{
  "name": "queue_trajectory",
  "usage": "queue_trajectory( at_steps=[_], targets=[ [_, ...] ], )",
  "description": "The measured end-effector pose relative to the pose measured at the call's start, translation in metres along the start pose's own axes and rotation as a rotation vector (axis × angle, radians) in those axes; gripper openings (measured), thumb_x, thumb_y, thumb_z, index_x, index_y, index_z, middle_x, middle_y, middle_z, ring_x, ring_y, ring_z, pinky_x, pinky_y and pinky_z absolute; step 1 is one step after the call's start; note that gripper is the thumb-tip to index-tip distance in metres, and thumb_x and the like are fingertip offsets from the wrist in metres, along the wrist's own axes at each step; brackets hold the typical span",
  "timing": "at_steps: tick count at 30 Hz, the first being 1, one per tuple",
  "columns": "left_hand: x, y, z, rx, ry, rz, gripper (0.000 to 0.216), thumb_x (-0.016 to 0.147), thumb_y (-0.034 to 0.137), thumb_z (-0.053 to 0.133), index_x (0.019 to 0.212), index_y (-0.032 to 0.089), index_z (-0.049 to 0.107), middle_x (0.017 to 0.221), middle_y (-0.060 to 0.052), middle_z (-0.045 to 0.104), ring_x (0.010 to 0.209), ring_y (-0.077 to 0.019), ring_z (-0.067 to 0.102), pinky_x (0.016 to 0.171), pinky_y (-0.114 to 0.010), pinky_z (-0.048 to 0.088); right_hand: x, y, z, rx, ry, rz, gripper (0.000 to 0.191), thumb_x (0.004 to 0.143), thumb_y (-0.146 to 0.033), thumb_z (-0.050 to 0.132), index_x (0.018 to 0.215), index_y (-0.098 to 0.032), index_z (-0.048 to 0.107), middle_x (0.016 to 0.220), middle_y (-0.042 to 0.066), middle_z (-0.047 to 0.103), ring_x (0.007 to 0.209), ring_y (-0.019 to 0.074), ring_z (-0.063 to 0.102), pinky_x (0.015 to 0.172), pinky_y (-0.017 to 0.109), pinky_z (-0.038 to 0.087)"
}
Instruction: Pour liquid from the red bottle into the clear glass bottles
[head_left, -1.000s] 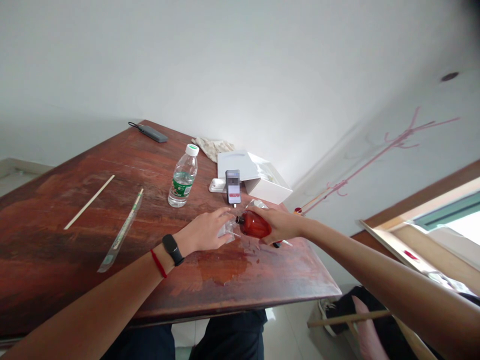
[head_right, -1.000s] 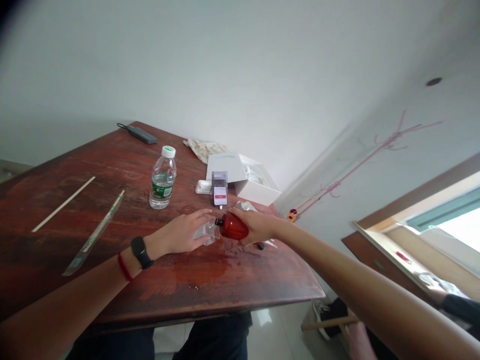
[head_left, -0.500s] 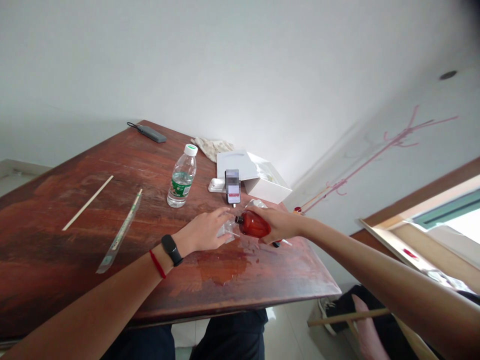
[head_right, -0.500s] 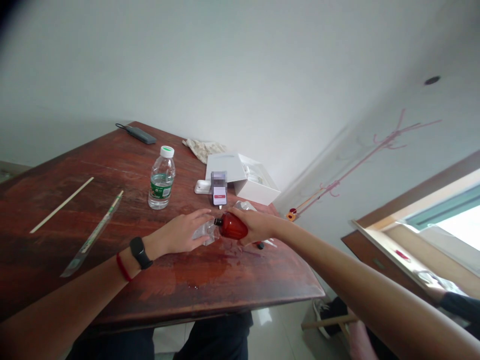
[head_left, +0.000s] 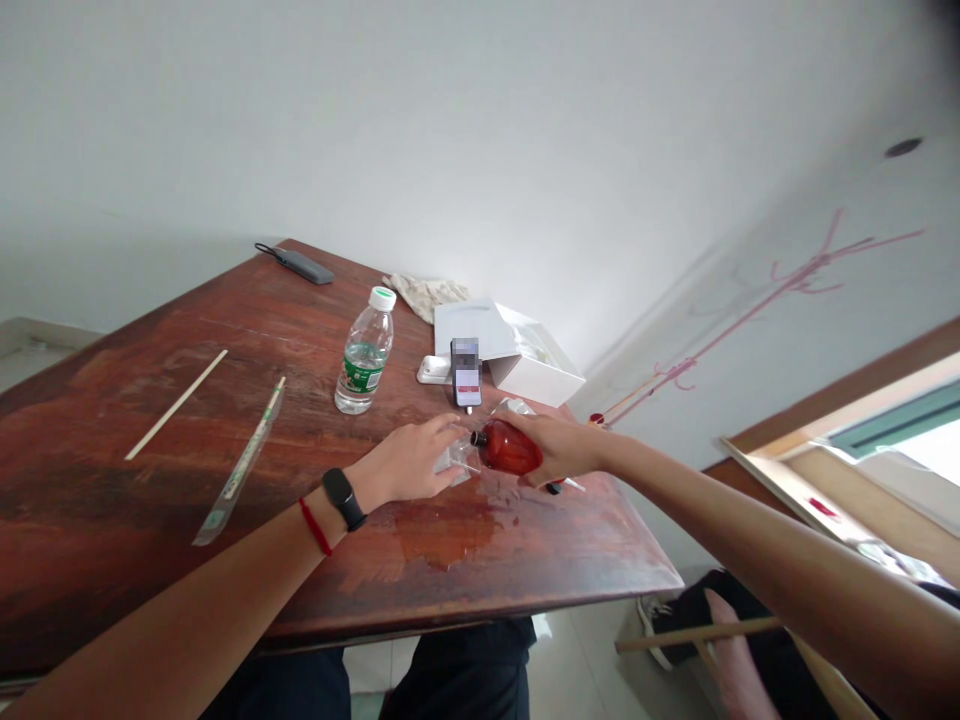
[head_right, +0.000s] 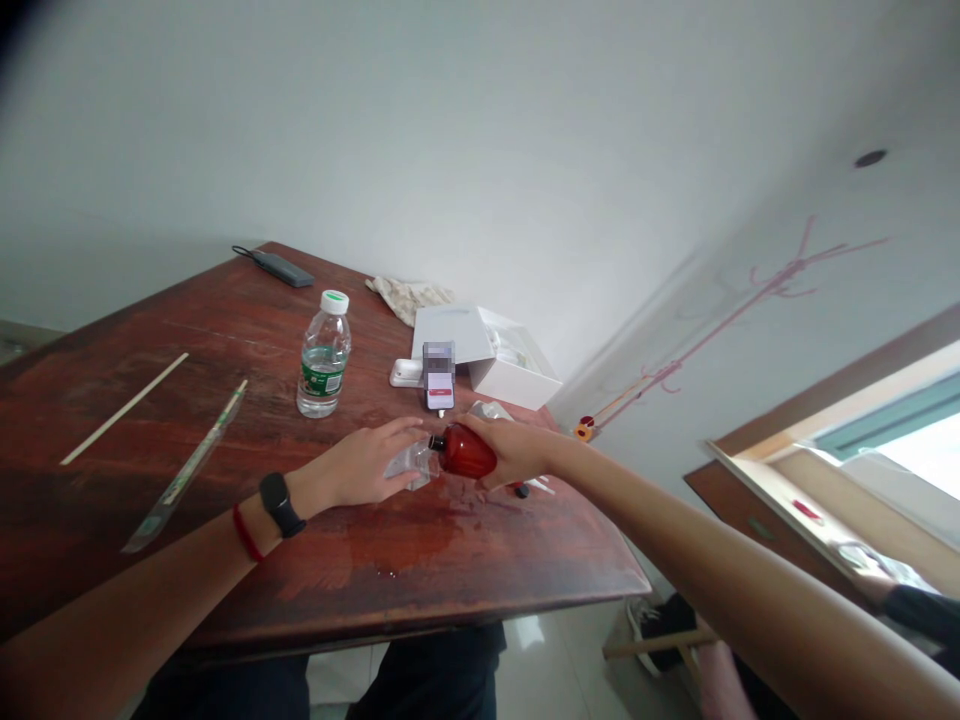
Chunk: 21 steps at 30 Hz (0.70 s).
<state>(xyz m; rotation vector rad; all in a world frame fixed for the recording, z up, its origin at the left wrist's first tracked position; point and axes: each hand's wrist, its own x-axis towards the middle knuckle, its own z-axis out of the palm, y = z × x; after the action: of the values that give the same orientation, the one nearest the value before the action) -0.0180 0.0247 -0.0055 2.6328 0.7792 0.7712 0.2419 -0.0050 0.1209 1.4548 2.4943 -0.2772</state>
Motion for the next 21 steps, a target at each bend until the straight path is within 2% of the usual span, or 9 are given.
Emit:
queue_trajectory(
  at_steps=[4, 12, 21],
  targets=[
    [0.0001, -0.0006, 0.0005, 0.0, 0.001, -0.001, 0.052, 0.101, 0.04, 0.068, 0.148, 0.018, 0.059, 0.157, -0.016, 0.058, 0.13, -0.0339, 0.07, 0.11, -0.048, 0.061, 0.0006, -0.0016, -0.0033, 0.032, -0.05, 0.047, 0.104, 0.067, -0.033, 0.091, 0.16, -0.023, 0.044, 0.158, 0.018, 0.059, 0.134, 0.0418, 0.064, 0.112, 0.053, 0.05],
    [0.0005, -0.0017, 0.0004, -0.004, -0.002, -0.007, 0.051, 0.102, 0.042, 0.067, 0.146, 0.018, 0.061, 0.158, -0.016, 0.058, 0.129, -0.0342, 0.07, 0.111, -0.049, 0.06, 0.001, 0.0037, -0.0006, 0.041, -0.041, 0.01, 0.106, 0.068, -0.036, 0.092, 0.161, -0.026, 0.041, 0.155, 0.015, 0.061, 0.132, 0.0391, 0.065, 0.113, 0.051, 0.048],
    [0.0005, -0.0023, -0.0006, -0.03, 0.004, -0.005, 0.051, 0.1, 0.041, 0.069, 0.146, 0.02, 0.06, 0.154, -0.014, 0.06, 0.131, -0.0317, 0.069, 0.114, -0.045, 0.057, 0.001, 0.0011, -0.0026, 0.019, -0.04, 0.014, 0.11, 0.068, -0.037, 0.091, 0.164, -0.025, 0.038, 0.157, 0.016, 0.06, 0.134, 0.0403, 0.064, 0.114, 0.051, 0.046]
  ],
)
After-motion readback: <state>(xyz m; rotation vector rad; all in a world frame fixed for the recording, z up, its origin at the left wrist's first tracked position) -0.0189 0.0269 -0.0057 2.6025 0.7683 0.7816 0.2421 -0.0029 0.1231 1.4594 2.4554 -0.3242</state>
